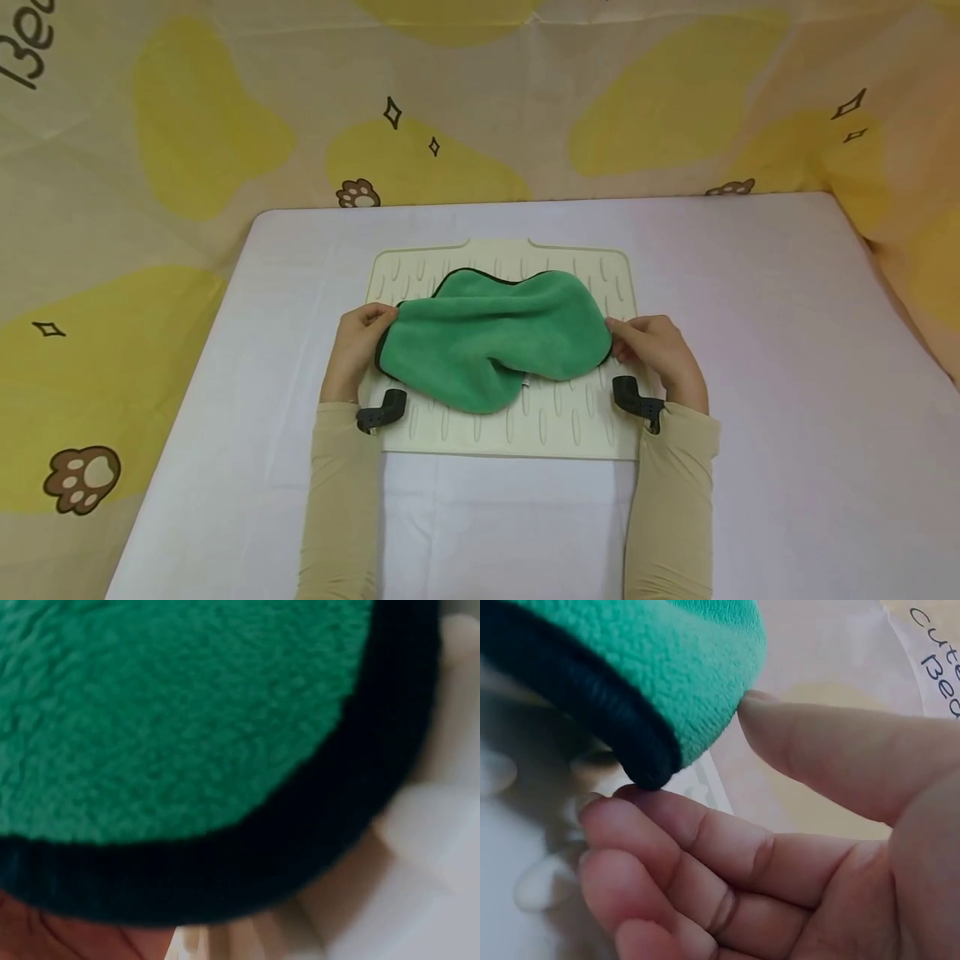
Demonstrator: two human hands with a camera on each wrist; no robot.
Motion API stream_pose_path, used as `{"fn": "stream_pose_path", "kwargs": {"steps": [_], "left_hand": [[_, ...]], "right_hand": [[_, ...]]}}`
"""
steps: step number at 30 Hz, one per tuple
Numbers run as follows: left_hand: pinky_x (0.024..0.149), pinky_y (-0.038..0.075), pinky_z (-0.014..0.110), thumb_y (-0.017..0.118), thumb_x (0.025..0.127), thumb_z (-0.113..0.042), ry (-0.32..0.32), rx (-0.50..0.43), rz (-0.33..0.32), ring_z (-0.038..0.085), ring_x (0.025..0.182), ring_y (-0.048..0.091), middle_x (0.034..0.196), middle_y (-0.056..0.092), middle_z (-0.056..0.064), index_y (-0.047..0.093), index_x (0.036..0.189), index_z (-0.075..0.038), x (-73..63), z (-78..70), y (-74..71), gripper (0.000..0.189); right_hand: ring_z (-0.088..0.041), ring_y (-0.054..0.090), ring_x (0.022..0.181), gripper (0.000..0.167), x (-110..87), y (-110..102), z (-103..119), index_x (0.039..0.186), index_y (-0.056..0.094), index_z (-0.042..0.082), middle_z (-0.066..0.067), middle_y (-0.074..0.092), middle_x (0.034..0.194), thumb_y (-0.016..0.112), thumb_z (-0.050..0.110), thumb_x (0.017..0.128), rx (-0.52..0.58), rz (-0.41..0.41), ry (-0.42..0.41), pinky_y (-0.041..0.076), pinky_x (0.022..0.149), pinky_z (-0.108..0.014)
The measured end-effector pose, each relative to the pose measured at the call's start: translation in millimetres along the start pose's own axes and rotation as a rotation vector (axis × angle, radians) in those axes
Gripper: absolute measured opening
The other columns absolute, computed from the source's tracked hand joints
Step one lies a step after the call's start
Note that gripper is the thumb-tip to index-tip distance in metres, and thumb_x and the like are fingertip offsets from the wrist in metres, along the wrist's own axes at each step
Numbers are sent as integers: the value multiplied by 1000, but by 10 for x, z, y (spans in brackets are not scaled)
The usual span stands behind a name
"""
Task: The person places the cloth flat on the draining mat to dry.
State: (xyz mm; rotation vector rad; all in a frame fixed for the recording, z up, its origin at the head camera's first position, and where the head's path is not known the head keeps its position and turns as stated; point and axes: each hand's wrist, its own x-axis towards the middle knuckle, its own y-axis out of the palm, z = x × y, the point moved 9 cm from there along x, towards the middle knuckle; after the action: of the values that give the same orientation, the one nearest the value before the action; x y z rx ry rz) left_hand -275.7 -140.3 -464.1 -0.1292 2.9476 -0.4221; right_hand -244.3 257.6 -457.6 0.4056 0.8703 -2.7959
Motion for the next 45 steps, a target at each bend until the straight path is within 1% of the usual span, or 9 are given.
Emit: {"fn": "stream_pose_path", "kwargs": {"steps": [5,12,16,19,27,30,35,41,45], "left_hand": [[71,42,22,57,95,-13,-28,-73,40,12,77,54,75,61,-1,65,103,7,2,27,15,23],[76,43,24,57,93,-15,-119,-149,41,14,87,53,95,62,8,65,104,8,-4,111,83,27],[70,44,26,61,92,-25,-124,-71,33,14,75,53,82,62,3,68,99,8,-6,119,153,34],[67,43,25,62,92,-23,-89,11,15,12,69,52,75,63,2,69,99,6,-6,88,154,30],[56,45,24,57,94,-11,-58,-146,-91,9,55,56,66,64,-1,63,108,1,-29,47,-9,20],[58,45,24,57,94,-15,-46,-20,-93,10,58,56,72,66,3,64,110,-1,-31,37,-38,22],[60,42,28,57,94,-30,-16,265,-90,18,67,53,83,66,13,68,107,-3,-49,19,-117,32],[60,43,29,55,94,-40,15,335,-126,22,69,56,89,68,13,72,99,-3,28,-41,-238,41],[62,41,27,55,95,-38,26,363,-33,21,73,54,88,68,14,72,96,1,187,-115,-120,42]], "right_hand": [[-9,53,76,44,15,-5,13,95,67,-6,4,61,74,56,36,94,33,-65,4,42,71,-22],[-7,57,78,30,75,71,77,100,62,-3,10,63,80,63,26,92,327,-116,-38,46,72,-18],[-6,59,70,9,102,79,133,92,62,4,7,65,77,68,10,88,566,-186,-96,49,66,-17],[-5,58,65,5,117,48,156,88,63,5,6,65,73,67,3,86,648,-262,-136,49,62,-16],[-5,55,61,10,115,-38,59,84,61,8,7,61,68,69,2,85,659,-504,-47,47,57,-14],[-4,55,64,9,151,13,90,94,62,3,10,61,70,66,8,88,561,-465,-27,47,60,-14],[1,56,67,36,222,146,164,113,57,-11,19,58,73,59,20,94,309,-304,-20,47,63,-14],[0,53,70,32,240,178,212,111,57,-12,17,57,74,58,16,94,289,-283,-49,46,62,-15],[-1,51,70,30,247,186,204,109,57,-11,17,57,73,59,15,94,276,-286,-48,44,61,-15]]}}
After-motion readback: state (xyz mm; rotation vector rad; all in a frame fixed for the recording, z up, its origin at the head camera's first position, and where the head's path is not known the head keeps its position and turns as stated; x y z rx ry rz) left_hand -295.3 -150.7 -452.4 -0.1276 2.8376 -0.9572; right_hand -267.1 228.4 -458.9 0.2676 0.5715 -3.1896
